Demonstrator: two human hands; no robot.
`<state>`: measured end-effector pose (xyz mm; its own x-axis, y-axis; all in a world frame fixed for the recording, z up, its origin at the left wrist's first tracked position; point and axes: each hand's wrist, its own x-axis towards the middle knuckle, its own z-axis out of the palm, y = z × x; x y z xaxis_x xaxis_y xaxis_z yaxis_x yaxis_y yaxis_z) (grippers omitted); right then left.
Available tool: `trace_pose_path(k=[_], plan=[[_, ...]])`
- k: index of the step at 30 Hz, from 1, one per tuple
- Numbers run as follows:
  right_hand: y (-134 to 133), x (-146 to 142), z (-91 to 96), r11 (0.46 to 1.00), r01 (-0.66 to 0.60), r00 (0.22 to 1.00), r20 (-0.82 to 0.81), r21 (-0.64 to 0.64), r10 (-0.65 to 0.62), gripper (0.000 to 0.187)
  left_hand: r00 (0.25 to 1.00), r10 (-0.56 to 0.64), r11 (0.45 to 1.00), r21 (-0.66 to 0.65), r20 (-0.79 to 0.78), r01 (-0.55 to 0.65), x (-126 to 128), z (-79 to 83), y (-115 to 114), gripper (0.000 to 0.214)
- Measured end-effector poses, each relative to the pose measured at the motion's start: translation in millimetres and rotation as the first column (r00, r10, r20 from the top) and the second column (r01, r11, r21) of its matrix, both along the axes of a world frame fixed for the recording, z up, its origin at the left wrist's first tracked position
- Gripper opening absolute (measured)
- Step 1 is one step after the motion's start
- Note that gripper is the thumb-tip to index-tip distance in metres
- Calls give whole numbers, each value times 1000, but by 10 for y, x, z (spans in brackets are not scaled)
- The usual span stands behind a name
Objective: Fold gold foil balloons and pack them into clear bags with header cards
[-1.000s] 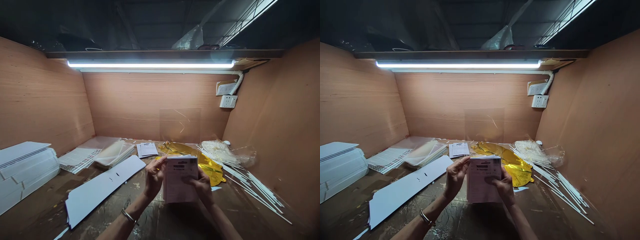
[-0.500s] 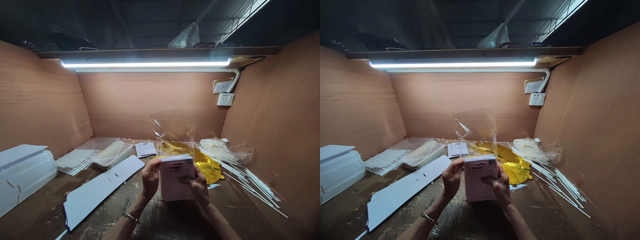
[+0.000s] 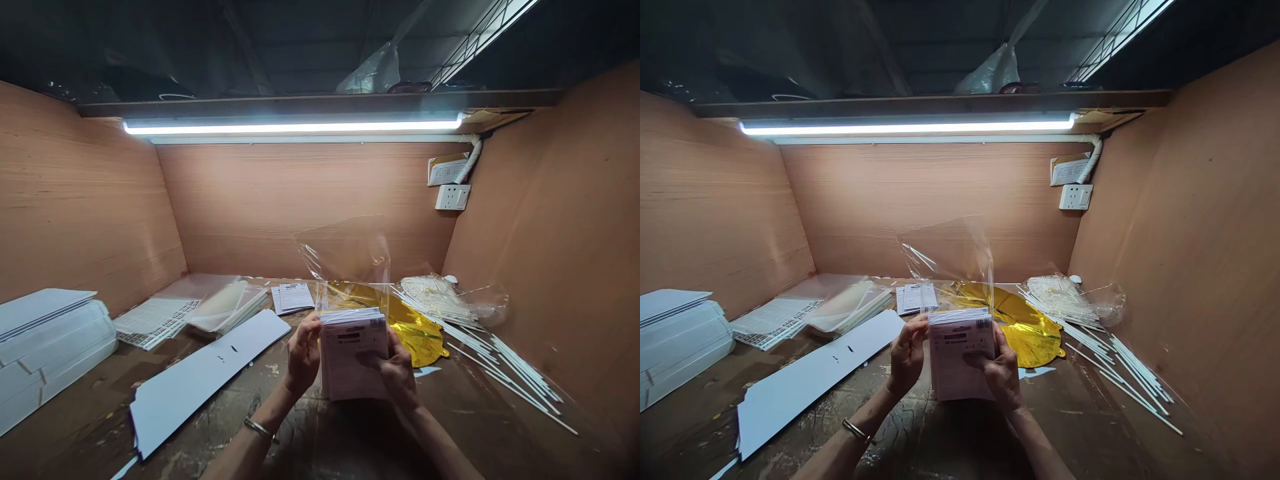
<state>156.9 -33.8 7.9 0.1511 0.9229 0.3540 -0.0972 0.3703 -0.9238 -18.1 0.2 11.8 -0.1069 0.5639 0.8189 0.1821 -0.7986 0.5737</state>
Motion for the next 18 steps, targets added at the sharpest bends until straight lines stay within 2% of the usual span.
trace_pose_path(k=[5, 9, 14, 18], plan=[[-2, 3, -22, 1000, 14, 1000, 17, -6, -14, 44, 971, -103, 980, -147, 214, 137, 6, -31, -22, 10], [0, 14, -34, 1000, -4, 999, 39, -13, 4, 42, 928, -91, 955, -233, 362, 185, 17, 4, -60, 12], [40, 46, -66, 999, 39, 996, 75, 3, -40, 46, 921, -68, 933, -302, 384, 195, 33, 29, -98, 19], [72, 80, -108, 999, 36, 997, 75, -13, -35, 47, 956, -66, 948, -281, 286, 149, 58, 29, -96, 20]])
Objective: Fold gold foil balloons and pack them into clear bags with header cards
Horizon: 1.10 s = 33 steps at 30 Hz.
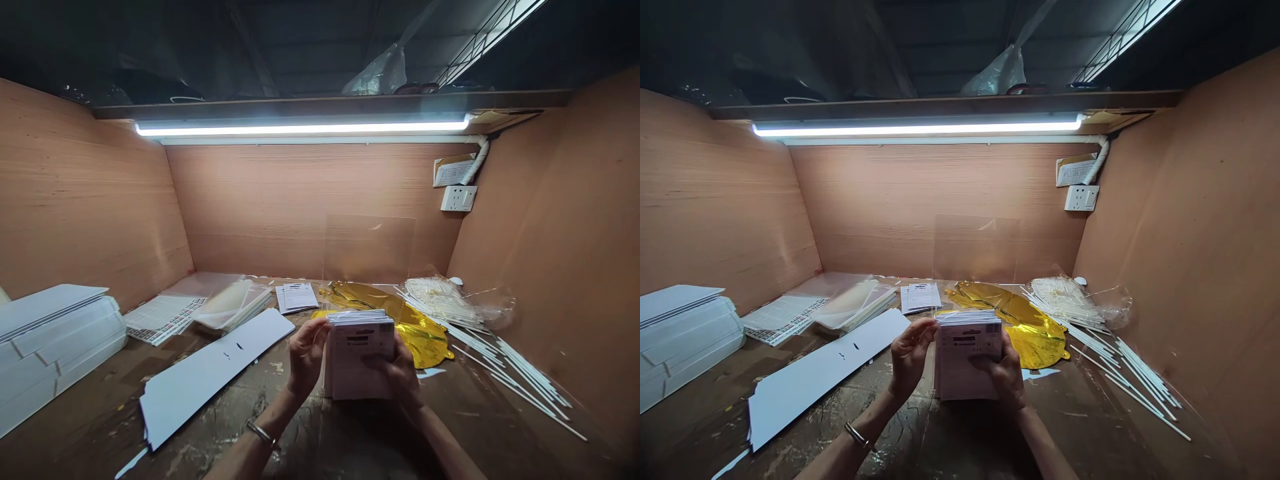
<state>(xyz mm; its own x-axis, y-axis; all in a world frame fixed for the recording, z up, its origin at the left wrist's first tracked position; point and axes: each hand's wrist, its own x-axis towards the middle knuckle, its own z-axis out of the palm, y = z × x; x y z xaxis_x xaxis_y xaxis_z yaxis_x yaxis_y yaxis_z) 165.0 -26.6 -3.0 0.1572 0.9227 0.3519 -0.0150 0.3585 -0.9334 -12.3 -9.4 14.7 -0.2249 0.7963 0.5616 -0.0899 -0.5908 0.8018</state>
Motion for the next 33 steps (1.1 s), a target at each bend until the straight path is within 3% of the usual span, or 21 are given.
trace_pose_path(k=[4, 8, 14, 18, 24, 28, 33], plan=[[5, 15, -24, 1000, 4, 1000, -3, -19, -4, 44, 992, -4, 1000, -9, -123, 2, -3, 46, -6, 31], [-10, 10, -9, 999, 8, 1000, 0, -37, -8, 42, 967, 60, 998, 30, -247, -54, -21, 106, -24, 20], [-21, -7, 15, 1000, -15, 1000, -9, -11, 15, 42, 947, 197, 975, 152, -255, -162, -4, 91, -16, 13], [-21, -22, 25, 1000, 19, 999, 29, -5, -19, 39, 950, 237, 966, 153, -203, -209, 30, 42, -14, 12], [-19, -43, 42, 999, 39, 997, 73, 2, -39, 35, 989, 109, 989, 108, -97, -98, 24, -7, -44, 10], [-33, -43, 53, 997, 70, 991, 113, -12, -69, 35, 989, 42, 989, 147, -143, -21, -22, -14, -61, 7], [-39, -33, 31, 996, 92, 993, 83, -23, -89, 47, 986, 31, 989, 145, -162, -8, -29, -68, -107, 8]])
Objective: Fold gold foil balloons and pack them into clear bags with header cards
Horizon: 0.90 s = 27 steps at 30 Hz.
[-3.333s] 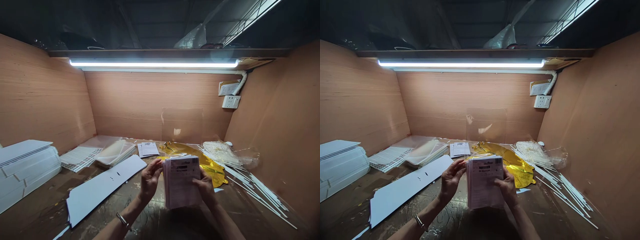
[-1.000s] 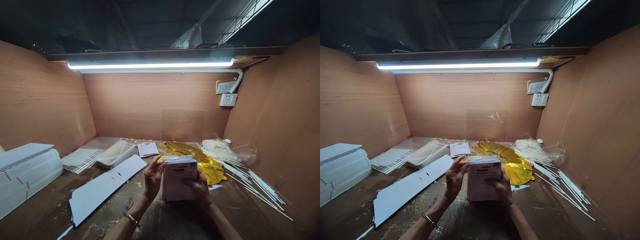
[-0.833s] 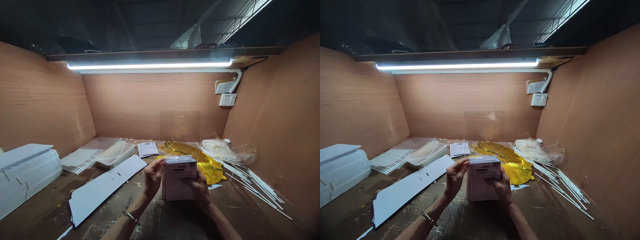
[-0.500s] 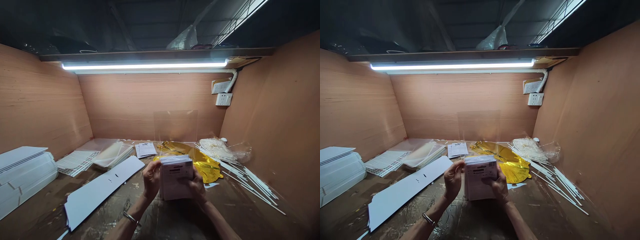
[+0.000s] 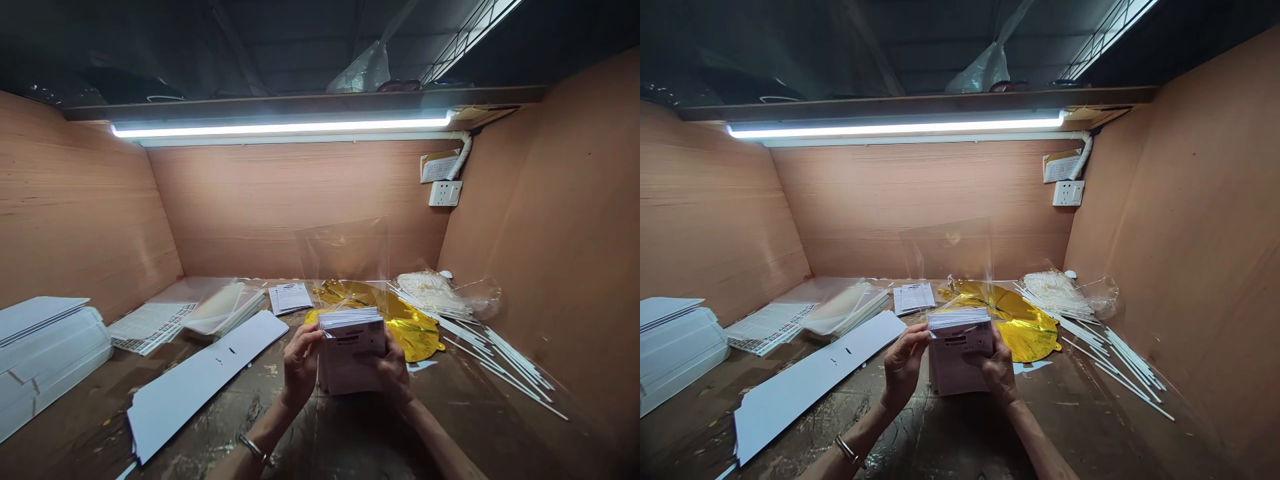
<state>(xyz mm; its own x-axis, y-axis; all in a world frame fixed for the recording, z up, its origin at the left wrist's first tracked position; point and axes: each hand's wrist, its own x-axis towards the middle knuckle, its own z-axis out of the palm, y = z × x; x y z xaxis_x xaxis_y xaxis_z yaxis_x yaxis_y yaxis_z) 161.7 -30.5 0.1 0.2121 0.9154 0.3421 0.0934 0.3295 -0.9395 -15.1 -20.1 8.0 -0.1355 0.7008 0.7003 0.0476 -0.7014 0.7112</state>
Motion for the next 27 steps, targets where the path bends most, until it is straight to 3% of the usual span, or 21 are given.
trace_pose_path(k=[5, 10, 12, 15, 18, 21, 24, 27], plan=[[3, 11, -64, 999, -48, 998, -34, 10, 48, 44, 993, 8, 992, -123, 118, 7, 58, 53, -6, 10], [33, 2, -138, 1000, 8, 1000, 11, 20, -8, 42, 978, -6, 951, -301, 206, 69, 72, 163, 81, 26], [57, -11, -157, 999, 31, 998, 50, 33, -33, 43, 976, -93, 923, -352, 196, 158, 44, 201, 95, 35], [72, -8, -183, 998, 58, 991, 120, 38, -62, 45, 951, -276, 878, -366, 140, 309, 0, 230, 62, 29], [19, 63, -231, 999, -13, 983, 181, 32, 7, 42, 904, -409, 833, -353, 125, 426, -12, 168, -14, 34], [-84, 201, -256, 991, -132, 964, 233, -4, 129, 44, 912, -407, 842, -367, 48, 395, -10, 16, -83, 37], [-140, 331, -147, 982, -184, 954, 235, -41, 189, 55, 934, -355, 873, -371, -40, 316, -33, -98, -122, 36], [-93, 381, 84, 980, -198, 974, 112, 9, 195, 63, 919, -379, 874, -368, -109, 316, -101, -33, -130, 37]])
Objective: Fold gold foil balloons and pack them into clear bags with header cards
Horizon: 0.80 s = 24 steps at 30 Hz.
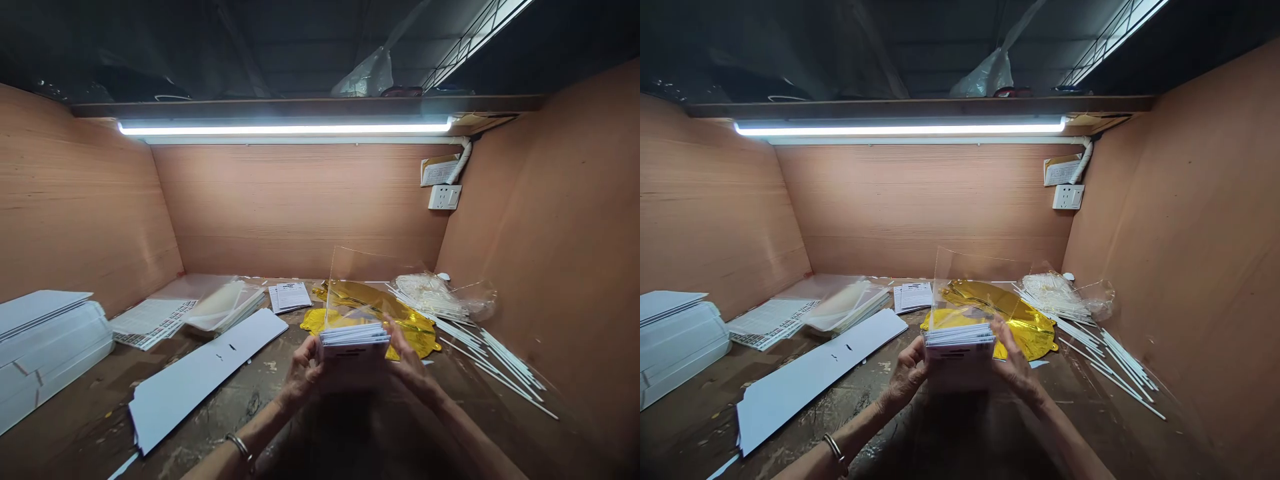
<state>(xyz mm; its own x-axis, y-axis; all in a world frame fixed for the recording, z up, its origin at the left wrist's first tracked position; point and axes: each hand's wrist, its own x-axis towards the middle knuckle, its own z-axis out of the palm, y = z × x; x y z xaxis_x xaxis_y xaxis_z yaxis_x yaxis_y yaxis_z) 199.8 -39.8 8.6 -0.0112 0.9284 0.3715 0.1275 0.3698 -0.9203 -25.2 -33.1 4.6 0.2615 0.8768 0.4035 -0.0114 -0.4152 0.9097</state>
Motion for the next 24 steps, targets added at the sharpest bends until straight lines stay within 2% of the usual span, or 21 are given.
trace_pose_path(k=[2, 5, 7, 9, 11, 14, 16, 20, 22, 24], plan=[[54, -17, 137, 998, -58, 993, -104, -6, 57, 64, 997, -61, 998, 6, -40, 62, -55, 154, 20, 46], [98, -85, 229, 991, -123, 981, -158, -46, 115, 54, 991, -99, 995, -7, 90, 100, -76, 446, 90, 66], [95, -134, 225, 995, -85, 986, -151, -45, 77, 49, 977, -91, 994, -49, 192, 102, -15, 588, 138, 61], [79, -176, 199, 999, -35, 989, -147, -37, 29, 50, 974, -60, 994, -75, 220, 78, 103, 635, 163, 41], [63, -217, 171, 999, -14, 988, -152, -32, 9, 52, 951, 39, 998, -61, 308, -21, 240, 596, 161, 29], [57, -276, 129, 1000, -15, 987, -162, 8, 17, 49, 831, 214, 976, -69, 514, -209, 397, 483, 128, 27], [65, -310, 103, 999, -37, 987, -154, 38, 42, 43, 790, 278, 954, -60, 546, -294, 441, 429, 99, 27], [90, -351, 75, 998, -29, 991, -125, 49, 35, 31, 844, 323, 916, 83, 428, -393, 411, 333, 33, 30], [95, -357, 82, 999, 24, 994, -110, 39, -20, 28, 892, 308, 918, 145, 330, -370, 362, 248, 9, 26], [98, -354, 94, 998, 53, 994, -98, 17, -51, 27, 931, 256, 944, 140, 259, -298, 307, 143, 7, 39]])
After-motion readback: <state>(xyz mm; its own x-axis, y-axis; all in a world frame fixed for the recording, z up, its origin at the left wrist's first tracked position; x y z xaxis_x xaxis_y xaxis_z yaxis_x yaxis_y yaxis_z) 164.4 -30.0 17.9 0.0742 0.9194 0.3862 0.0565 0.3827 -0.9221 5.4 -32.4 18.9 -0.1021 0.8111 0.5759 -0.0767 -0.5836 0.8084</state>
